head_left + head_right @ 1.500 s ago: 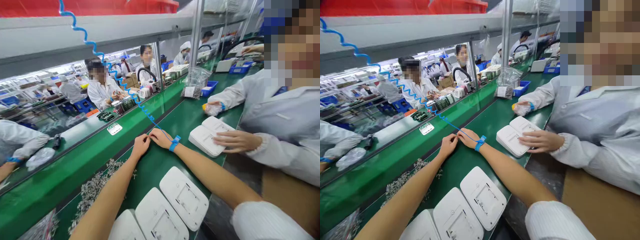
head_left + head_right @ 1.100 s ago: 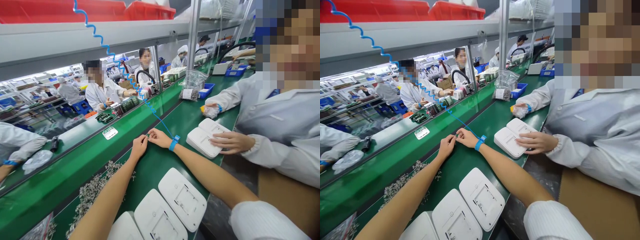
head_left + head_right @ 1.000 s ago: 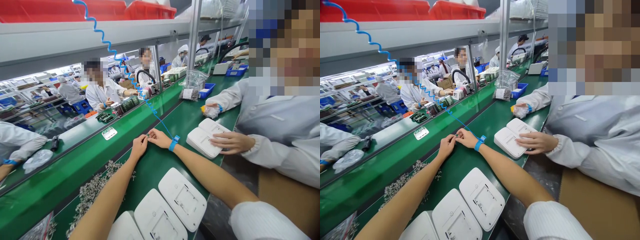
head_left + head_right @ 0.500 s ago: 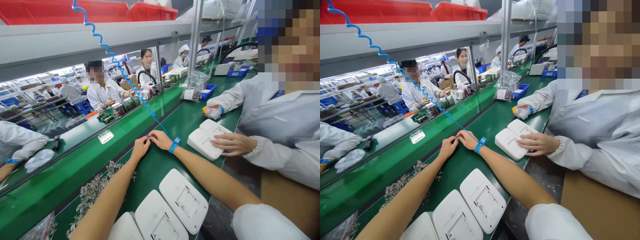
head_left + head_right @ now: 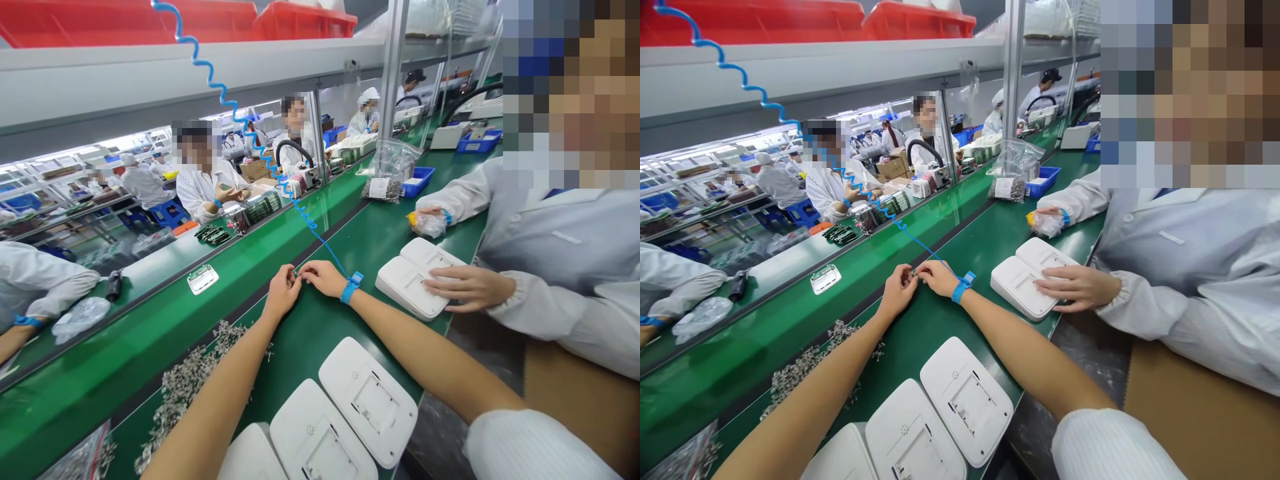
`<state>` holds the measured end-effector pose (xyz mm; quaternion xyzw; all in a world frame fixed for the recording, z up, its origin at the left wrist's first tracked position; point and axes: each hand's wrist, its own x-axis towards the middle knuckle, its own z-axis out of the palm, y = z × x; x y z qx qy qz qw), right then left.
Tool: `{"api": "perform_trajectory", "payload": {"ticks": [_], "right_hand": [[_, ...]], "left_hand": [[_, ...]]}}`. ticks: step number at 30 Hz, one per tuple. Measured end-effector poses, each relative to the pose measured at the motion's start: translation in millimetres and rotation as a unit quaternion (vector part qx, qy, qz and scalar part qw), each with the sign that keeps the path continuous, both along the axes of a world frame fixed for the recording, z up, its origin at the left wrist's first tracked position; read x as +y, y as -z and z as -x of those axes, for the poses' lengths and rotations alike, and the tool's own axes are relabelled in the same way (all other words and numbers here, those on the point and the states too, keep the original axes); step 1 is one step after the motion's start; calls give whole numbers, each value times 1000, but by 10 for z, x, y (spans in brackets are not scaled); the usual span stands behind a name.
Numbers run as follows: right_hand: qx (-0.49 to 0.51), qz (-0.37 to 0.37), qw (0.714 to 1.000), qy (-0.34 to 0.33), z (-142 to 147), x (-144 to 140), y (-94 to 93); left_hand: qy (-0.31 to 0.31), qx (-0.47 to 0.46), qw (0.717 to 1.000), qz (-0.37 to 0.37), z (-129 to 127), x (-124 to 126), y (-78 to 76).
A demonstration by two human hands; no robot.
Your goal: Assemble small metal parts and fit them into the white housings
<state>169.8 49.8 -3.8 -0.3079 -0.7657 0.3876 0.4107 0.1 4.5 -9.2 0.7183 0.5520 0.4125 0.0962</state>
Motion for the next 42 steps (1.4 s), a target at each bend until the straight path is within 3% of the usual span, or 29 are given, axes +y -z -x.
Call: {"api": "perform_trajectory", "payload": {"ticks": [5,8,13,17,19,26,42], "right_hand": [[25,57,997,-36,4,60,61],[45,56,997,-22,19,66,98],[-1,-76,997,16,16,64,122],[-33,-169,985,7,-7,68,102],[-38,-158,987,10,-10,52,77],[-18,-16,1000,-6,12,-20,12],[-30,-16,999,11,38,-26,62]], "left_hand": [[14,21,999,-28,-9,-21,-52],[14,24,999,-28,-17,-29,-65],[10,23,999,-28,-15,-22,-59],[14,18,1000,-17,-10,-20,-64],[19,16,1000,-15,-11,-24,-74],[25,16,999,-19,-22,-46,-92],[21,27,999,-34,-24,-72,-104]]}}
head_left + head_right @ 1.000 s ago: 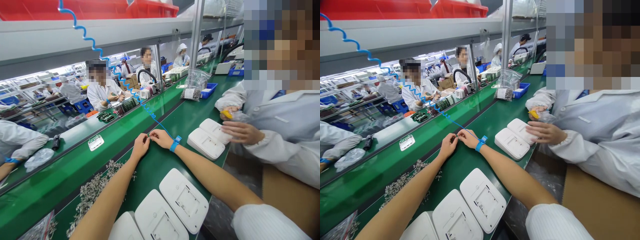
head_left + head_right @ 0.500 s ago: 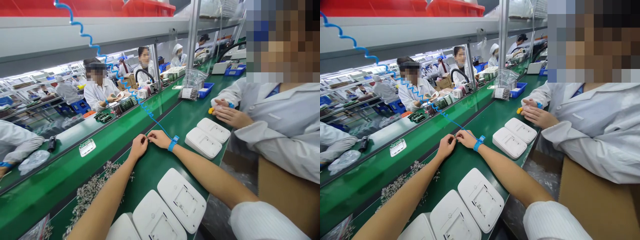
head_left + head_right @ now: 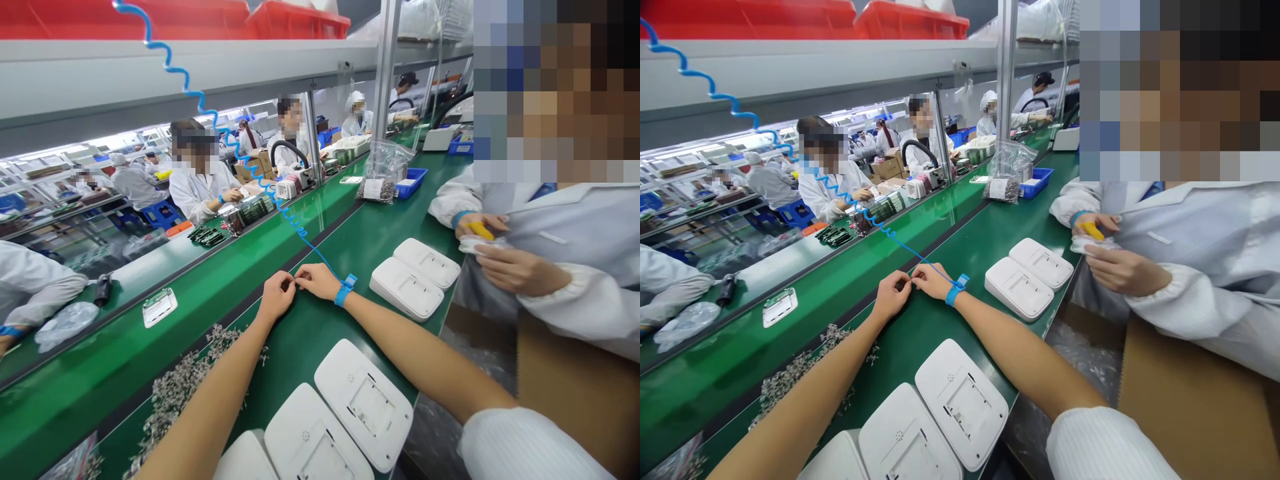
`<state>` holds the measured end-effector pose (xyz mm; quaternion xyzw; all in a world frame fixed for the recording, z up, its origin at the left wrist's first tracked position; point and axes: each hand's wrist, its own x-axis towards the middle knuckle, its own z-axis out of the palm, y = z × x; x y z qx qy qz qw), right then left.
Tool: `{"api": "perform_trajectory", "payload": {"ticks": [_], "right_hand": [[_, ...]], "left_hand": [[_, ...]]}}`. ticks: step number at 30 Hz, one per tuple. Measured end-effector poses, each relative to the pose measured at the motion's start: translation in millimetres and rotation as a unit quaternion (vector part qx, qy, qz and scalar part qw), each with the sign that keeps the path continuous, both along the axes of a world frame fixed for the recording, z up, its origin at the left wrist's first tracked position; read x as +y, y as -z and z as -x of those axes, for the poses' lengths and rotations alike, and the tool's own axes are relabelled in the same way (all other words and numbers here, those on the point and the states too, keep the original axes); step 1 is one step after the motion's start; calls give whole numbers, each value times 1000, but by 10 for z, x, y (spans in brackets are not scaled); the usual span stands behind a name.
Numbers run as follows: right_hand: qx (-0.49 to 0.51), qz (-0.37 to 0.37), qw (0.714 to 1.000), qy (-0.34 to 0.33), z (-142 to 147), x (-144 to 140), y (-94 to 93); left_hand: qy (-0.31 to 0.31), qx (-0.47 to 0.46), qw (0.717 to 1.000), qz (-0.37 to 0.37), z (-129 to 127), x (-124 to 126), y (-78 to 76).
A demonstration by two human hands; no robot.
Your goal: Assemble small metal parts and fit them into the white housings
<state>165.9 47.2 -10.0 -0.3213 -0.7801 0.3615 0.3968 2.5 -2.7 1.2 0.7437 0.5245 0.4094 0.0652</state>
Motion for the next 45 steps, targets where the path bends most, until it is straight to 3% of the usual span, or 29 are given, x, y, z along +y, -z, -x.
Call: {"api": "perform_trajectory", "payload": {"ticks": [15,22,27,36,42,45], "right_hand": [[12,-45,999,12,-30,30,-29],[-23,-150,988,33,-70,45,-52],[-56,-196,979,14,-117,16,-107],[-102,-188,977,-7,-119,11,-66],[-71,-198,978,-13,-89,23,-33],[-41,-164,985,-20,-61,39,-2]], "left_hand": [[-17,-35,999,12,6,12,-14],[-6,-55,998,42,8,35,-34],[-9,-76,994,82,8,48,-33],[-18,-62,992,106,4,34,-60],[-7,-58,992,110,6,33,-77],[2,-53,991,119,18,36,-72]]}}
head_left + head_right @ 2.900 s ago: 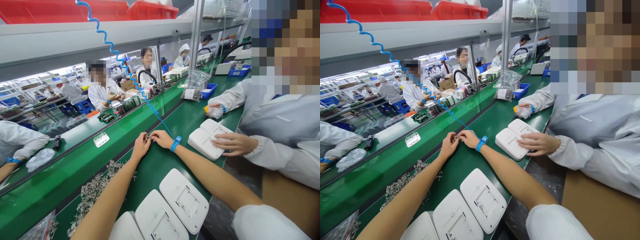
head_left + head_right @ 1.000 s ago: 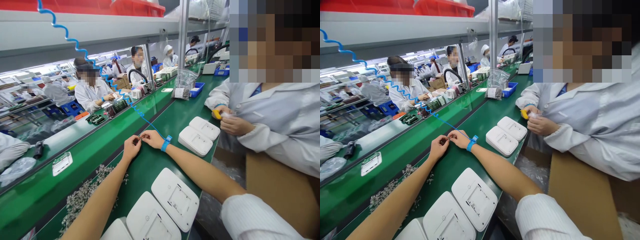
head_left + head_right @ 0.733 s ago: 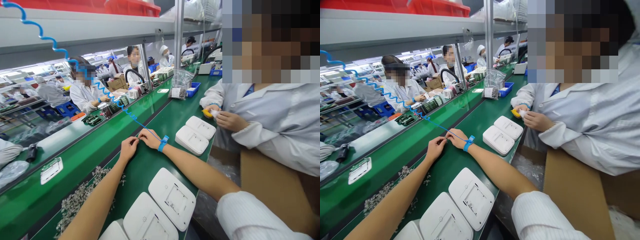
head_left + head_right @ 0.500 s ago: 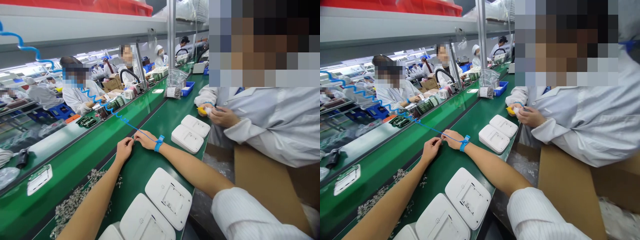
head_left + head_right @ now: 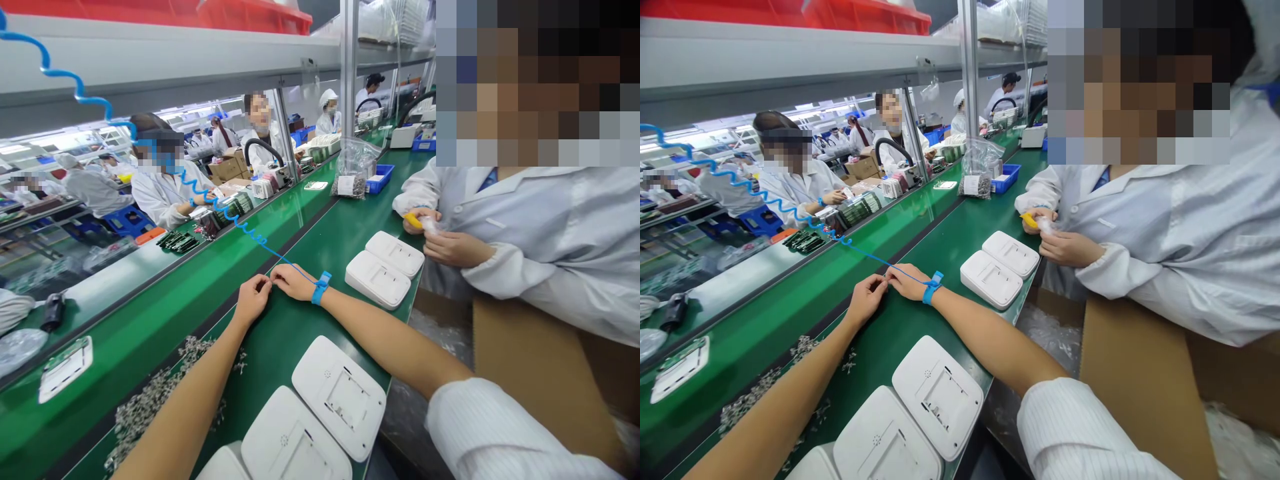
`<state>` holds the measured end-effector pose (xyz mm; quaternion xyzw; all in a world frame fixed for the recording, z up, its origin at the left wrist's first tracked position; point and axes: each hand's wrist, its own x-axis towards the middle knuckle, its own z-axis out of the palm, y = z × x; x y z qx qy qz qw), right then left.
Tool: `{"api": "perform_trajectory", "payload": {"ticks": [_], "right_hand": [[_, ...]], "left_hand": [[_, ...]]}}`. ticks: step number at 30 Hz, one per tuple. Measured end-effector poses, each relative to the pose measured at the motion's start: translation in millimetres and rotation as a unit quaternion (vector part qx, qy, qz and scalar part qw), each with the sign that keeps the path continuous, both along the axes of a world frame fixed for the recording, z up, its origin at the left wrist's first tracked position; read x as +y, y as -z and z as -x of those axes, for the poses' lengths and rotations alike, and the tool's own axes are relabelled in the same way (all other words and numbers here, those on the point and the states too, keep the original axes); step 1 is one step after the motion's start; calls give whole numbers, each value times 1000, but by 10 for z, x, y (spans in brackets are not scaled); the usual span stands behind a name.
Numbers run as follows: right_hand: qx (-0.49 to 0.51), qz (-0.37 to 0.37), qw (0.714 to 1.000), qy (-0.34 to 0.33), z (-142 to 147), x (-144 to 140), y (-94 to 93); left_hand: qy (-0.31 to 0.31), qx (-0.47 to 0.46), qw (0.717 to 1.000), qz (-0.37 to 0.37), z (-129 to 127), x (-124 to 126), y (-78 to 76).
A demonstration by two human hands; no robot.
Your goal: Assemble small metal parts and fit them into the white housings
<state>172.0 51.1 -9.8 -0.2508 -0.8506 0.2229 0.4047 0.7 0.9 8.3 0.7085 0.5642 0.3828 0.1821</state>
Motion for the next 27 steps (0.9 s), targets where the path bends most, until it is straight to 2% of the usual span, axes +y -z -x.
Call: {"api": "perform_trajectory", "payload": {"ticks": [6,11,21,27], "right_hand": [[80,101,992,7,26,17,18],[120,200,972,-40,38,4,-18],[138,227,963,-48,57,75,41],[122,201,971,-47,22,87,10]], "left_hand": [[10,20,999,-31,32,16,41],[11,19,998,-55,16,1,21],[30,35,996,-79,-2,1,29],[26,39,994,-102,4,12,38]]}}
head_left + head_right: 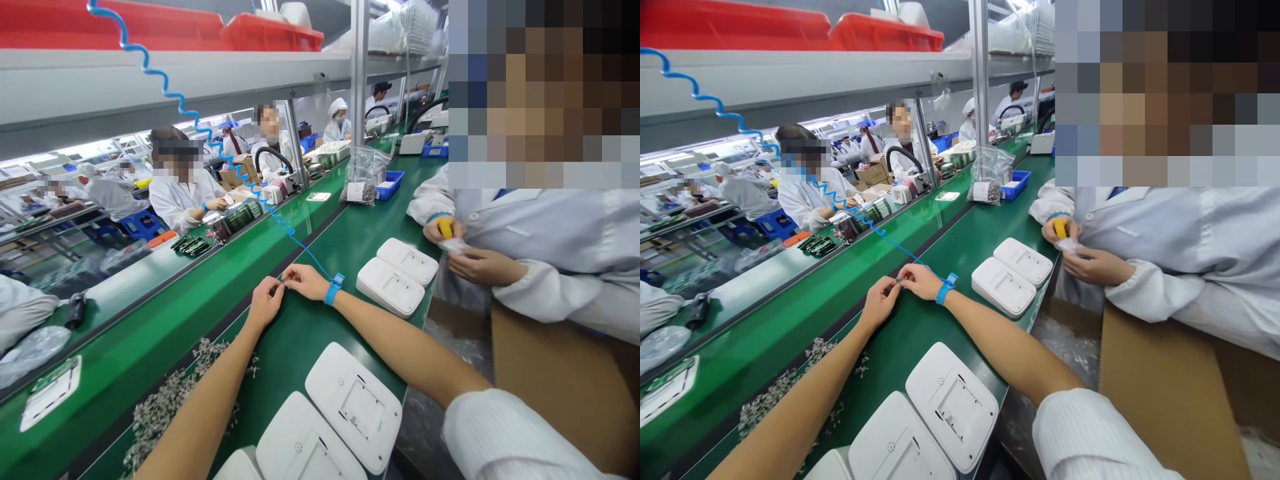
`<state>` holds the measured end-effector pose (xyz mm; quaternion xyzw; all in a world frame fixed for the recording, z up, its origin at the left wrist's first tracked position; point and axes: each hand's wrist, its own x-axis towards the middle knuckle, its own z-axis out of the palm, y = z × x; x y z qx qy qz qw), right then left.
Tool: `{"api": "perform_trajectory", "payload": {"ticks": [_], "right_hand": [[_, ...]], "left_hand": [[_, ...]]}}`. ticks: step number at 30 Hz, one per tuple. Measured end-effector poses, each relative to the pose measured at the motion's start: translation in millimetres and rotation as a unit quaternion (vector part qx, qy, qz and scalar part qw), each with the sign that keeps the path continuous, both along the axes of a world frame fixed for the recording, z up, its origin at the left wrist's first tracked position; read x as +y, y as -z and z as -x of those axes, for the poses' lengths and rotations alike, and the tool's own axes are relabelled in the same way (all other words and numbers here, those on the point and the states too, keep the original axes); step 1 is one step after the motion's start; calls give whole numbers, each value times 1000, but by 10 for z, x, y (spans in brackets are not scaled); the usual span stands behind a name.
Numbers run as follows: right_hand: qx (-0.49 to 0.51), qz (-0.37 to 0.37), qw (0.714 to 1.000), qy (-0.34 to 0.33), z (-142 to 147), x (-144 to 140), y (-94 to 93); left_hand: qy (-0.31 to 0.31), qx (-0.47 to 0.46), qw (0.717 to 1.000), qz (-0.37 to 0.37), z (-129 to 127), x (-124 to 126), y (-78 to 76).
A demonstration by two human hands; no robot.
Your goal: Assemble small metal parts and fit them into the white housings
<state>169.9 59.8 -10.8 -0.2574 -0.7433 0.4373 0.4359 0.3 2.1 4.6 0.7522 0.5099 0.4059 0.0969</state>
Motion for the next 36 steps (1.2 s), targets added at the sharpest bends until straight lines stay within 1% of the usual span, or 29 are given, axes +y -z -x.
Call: {"api": "perform_trajectory", "payload": {"ticks": [2,5,7,10,14,22,27,31,34,36], "right_hand": [[-9,-34,999,4,-8,6,5],[-37,-118,992,29,-3,12,37],[-60,-145,987,43,9,10,64],[-93,-127,987,37,23,-3,80],[-113,-103,988,26,20,-18,46],[-110,-100,987,56,22,-37,5],[-122,-126,983,60,25,-44,6],[-137,-165,975,63,-12,-48,-3],[-138,-194,970,42,-43,-38,-2],[-131,-199,971,25,-56,-25,3]], "left_hand": [[4,-1,1000,-3,2,-1,1],[8,0,1000,-2,0,-12,-4],[3,2,1000,1,-2,-23,-8],[-2,2,1000,7,0,-39,-12],[3,1,1000,20,8,-43,-7],[-2,-9,1000,8,3,-26,-6],[8,-19,1000,15,-15,-46,-20],[-1,-34,999,28,1,-35,16],[-8,-49,998,40,21,-23,52],[-6,-68,996,57,31,-22,66]]}}
